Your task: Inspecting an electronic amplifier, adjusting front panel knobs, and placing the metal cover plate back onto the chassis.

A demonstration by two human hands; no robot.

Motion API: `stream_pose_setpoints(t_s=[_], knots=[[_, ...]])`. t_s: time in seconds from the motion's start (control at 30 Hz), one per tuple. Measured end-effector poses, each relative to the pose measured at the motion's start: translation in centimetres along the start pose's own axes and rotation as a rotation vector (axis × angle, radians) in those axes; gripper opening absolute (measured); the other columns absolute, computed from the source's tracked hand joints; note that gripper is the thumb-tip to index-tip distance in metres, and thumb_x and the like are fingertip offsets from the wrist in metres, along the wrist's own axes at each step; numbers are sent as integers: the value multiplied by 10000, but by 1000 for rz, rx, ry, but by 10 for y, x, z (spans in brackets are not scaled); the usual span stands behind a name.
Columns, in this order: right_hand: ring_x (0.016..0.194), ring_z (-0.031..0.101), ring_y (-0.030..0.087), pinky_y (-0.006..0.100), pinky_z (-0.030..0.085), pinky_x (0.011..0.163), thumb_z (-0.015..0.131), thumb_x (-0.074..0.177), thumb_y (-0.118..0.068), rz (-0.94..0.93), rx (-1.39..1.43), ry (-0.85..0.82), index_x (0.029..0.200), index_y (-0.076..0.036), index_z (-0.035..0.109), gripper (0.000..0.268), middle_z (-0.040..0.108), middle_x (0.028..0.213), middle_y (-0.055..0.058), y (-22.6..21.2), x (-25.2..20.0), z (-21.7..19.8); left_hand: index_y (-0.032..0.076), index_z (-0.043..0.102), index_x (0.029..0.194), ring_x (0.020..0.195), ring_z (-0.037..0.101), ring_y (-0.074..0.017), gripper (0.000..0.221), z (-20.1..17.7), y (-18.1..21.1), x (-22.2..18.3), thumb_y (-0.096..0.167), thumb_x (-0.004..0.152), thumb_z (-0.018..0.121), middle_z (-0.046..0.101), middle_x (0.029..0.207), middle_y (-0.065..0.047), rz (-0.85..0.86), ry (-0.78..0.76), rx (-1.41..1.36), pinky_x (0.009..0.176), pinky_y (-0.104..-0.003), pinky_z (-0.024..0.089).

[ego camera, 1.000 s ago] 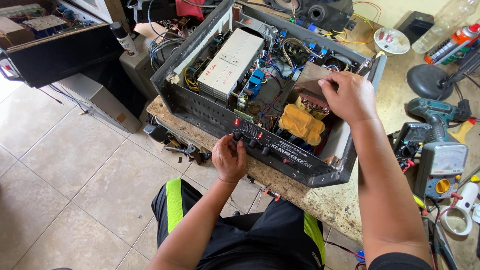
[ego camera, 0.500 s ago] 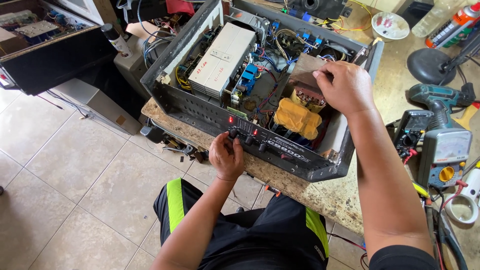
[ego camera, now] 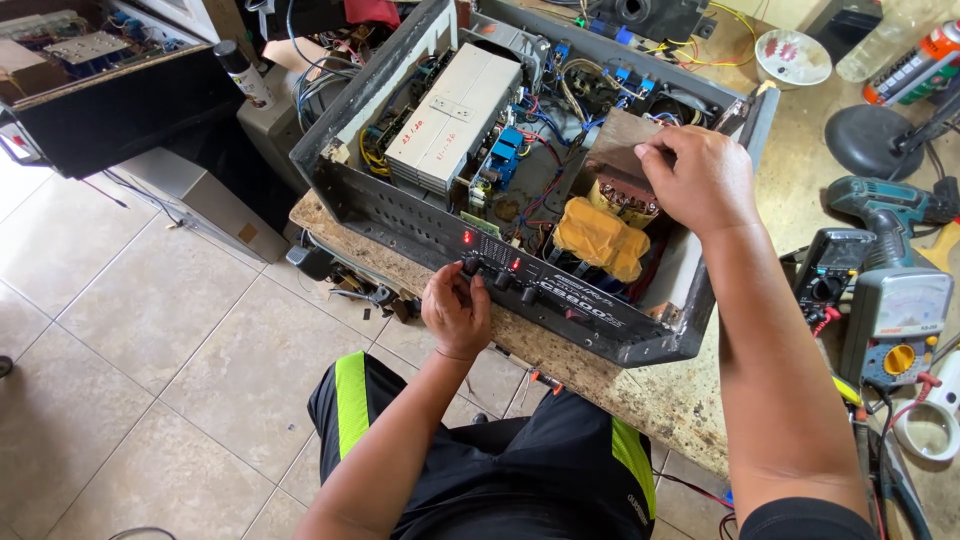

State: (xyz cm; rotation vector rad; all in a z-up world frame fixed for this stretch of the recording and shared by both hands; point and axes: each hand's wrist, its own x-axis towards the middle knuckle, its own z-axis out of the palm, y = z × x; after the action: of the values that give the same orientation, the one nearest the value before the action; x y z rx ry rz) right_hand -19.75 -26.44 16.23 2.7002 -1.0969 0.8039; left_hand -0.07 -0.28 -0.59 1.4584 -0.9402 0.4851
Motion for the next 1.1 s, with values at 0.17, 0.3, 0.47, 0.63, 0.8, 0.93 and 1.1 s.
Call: stream_pose_setpoints(t_s=[0.17,0.3,0.47,0.63,0.8,0.93,1.1], knots=[[902,738,305,434,586,787,711,1002,-390,-1,-2,-1,1001,-265,780,143,746,931,-1,-1,0,-2,1,632,1148,561,597,-293,293,-1,2,2,112,885,700,589,655,-58,7,-6,-15,644,-411,530],[903,737,318,448,585,786,719,993,-375,-5,9,9,994,-250,777,138,748,928,12,-2,0,-3,-6,631,1145,559,594,-298,283,-2,3,4,107,893,692,587,656,-63,16,-10,-12,636,-415,528],[904,737,317,444,586,788,716,992,-379,-2,14,3,995,-255,779,139,749,931,12,-2,0,-4,-10,627,1142,553,592,-305,285,-3,5,4,109,893,698,583,650,-68,3,-14,-24,632,-421,526],[913,736,311,440,586,787,717,997,-396,5,6,3,996,-260,779,149,747,933,6,0,-1,0,-2,631,1144,550,585,-290,287,-2,2,3,111,889,698,579,651,-58,11,-11,-16,645,-407,526],[918,736,318,445,585,790,720,999,-382,2,18,2,1002,-248,779,147,751,941,12,-2,0,-3,4,630,1144,556,590,-289,285,-3,3,4,117,892,701,582,654,-57,6,-13,-13,644,-410,525],[918,729,340,471,577,853,719,999,-387,3,27,-4,1005,-254,780,146,747,928,21,-2,-1,-6,4,632,1139,570,593,-292,285,-3,2,3,112,885,701,584,667,-59,15,-10,-3,654,-404,527],[943,724,348,497,558,923,728,994,-397,4,36,-12,1013,-276,781,134,754,935,13,1,-1,-3,8,637,1138,578,604,-280,287,-2,1,2,103,876,705,595,683,-55,12,-6,3,652,-402,531]])
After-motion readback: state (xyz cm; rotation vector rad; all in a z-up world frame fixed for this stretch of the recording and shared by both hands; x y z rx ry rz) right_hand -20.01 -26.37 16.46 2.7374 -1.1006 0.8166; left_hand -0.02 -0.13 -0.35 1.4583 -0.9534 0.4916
